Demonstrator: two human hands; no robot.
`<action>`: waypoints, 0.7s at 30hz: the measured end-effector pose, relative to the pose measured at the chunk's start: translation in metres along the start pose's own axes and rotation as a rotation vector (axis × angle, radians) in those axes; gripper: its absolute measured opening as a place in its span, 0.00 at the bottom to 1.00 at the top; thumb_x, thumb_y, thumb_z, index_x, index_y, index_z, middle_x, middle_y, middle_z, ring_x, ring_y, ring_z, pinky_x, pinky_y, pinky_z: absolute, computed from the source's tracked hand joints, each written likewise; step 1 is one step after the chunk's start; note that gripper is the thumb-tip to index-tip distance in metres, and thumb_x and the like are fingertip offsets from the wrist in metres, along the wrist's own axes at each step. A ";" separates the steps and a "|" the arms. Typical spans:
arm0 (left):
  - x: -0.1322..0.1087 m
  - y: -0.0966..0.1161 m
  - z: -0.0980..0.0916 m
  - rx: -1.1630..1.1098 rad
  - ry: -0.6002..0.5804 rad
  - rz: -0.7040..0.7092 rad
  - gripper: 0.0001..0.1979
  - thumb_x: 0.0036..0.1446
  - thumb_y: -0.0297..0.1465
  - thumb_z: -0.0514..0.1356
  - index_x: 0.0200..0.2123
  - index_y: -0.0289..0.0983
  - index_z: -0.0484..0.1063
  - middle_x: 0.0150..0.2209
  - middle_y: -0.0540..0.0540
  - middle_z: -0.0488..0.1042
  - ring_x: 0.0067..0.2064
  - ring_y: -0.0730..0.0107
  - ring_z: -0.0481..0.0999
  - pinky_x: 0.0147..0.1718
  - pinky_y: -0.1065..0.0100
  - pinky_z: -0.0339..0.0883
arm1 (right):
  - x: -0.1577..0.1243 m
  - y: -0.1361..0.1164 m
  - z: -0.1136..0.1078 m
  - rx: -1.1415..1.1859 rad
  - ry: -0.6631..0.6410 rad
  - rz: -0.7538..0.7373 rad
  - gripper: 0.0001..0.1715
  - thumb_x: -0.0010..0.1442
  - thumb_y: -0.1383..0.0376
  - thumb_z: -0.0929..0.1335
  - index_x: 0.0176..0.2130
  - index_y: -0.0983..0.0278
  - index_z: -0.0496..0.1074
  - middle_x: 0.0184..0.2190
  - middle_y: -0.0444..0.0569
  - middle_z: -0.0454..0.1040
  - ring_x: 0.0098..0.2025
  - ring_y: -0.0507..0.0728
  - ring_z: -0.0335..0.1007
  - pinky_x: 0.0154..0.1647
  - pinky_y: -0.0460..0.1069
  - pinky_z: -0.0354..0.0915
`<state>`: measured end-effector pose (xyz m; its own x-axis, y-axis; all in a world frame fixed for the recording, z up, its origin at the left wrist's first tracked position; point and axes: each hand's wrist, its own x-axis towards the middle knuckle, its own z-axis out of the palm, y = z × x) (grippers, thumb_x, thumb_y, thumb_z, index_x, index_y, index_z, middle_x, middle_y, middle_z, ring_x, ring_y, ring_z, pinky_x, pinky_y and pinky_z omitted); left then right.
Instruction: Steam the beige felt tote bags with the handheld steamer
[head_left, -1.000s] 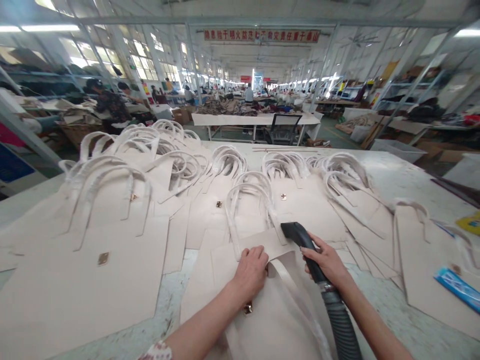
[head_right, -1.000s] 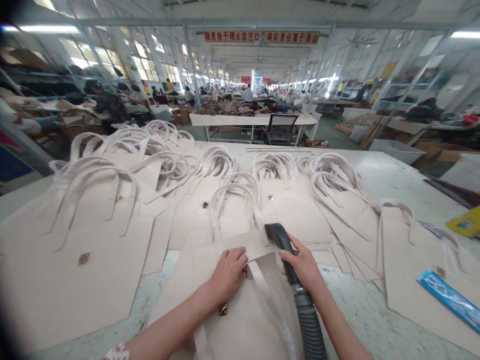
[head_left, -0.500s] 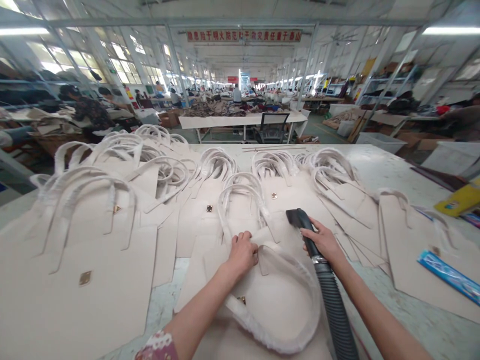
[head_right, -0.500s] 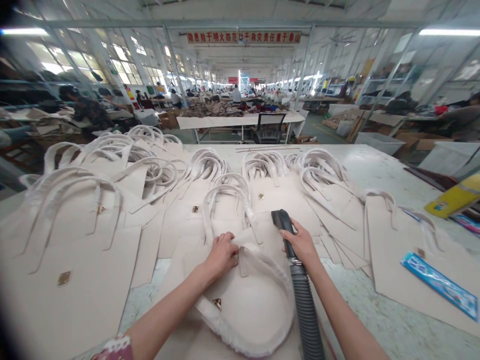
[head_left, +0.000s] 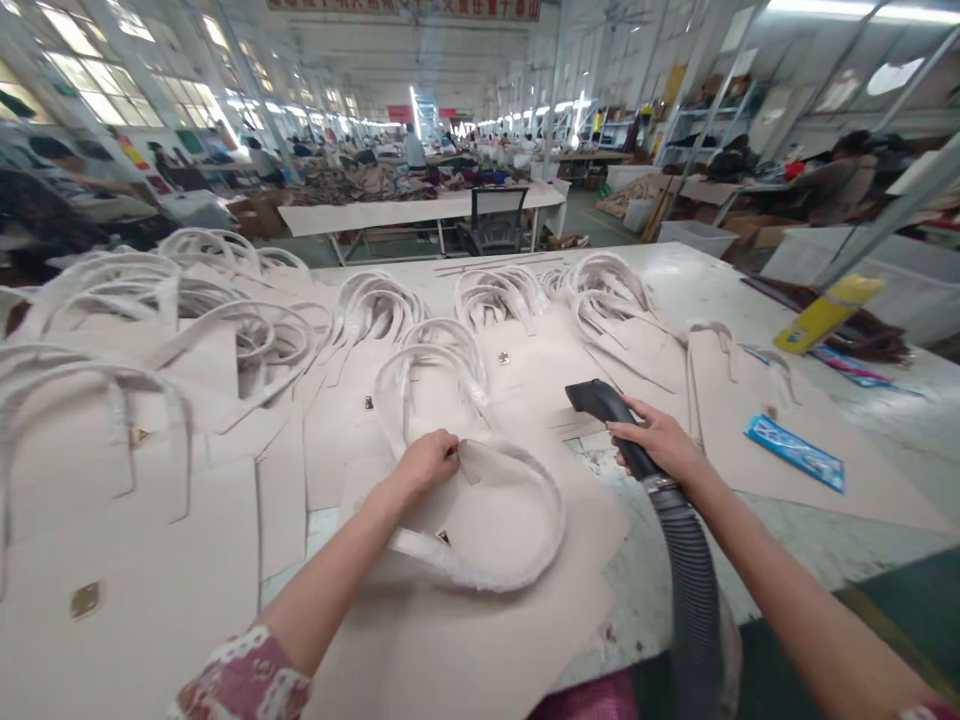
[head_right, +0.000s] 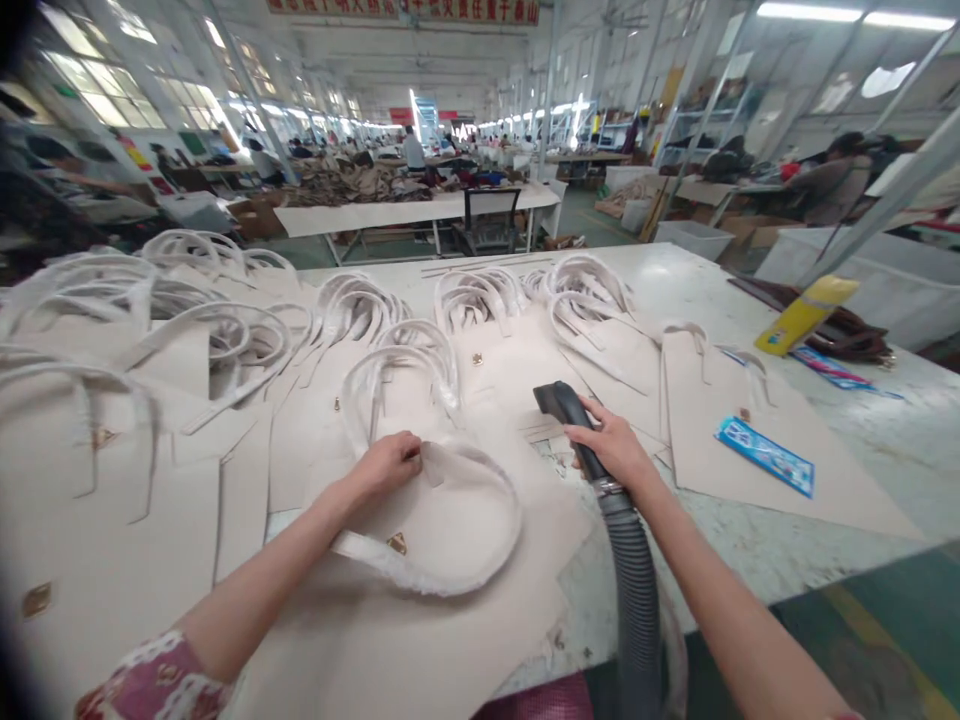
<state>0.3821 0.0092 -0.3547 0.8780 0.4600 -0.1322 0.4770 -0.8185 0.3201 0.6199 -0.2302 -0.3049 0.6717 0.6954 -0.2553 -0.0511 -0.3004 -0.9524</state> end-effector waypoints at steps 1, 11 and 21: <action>0.002 -0.004 -0.002 -0.003 0.000 -0.006 0.05 0.46 0.25 0.51 0.27 0.36 0.65 0.29 0.48 0.67 0.33 0.68 0.67 0.31 0.71 0.56 | -0.014 0.001 -0.014 -0.015 0.011 0.020 0.42 0.46 0.62 0.70 0.58 0.60 0.54 0.19 0.42 0.69 0.16 0.55 0.68 0.12 0.47 0.64; 0.016 -0.020 0.002 -0.043 -0.002 -0.105 0.08 0.43 0.27 0.54 0.31 0.35 0.63 0.28 0.50 0.68 0.32 0.68 0.67 0.28 0.73 0.55 | -0.164 0.065 -0.055 -0.031 -0.065 0.330 0.45 0.47 0.56 0.68 0.60 0.58 0.48 0.17 0.38 0.65 0.13 0.53 0.65 0.10 0.45 0.61; 0.012 0.002 -0.009 -0.096 -0.098 -0.129 0.16 0.38 0.24 0.60 0.36 0.34 0.70 0.30 0.51 0.72 0.35 0.65 0.70 0.32 0.73 0.60 | -0.111 0.059 -0.029 -0.032 -0.048 0.268 0.43 0.47 0.57 0.68 0.58 0.60 0.52 0.20 0.42 0.69 0.16 0.55 0.68 0.12 0.47 0.63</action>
<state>0.3933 0.0166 -0.3473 0.8119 0.5192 -0.2670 0.5838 -0.7166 0.3817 0.5644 -0.3440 -0.3282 0.6012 0.6183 -0.5062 -0.1984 -0.4982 -0.8441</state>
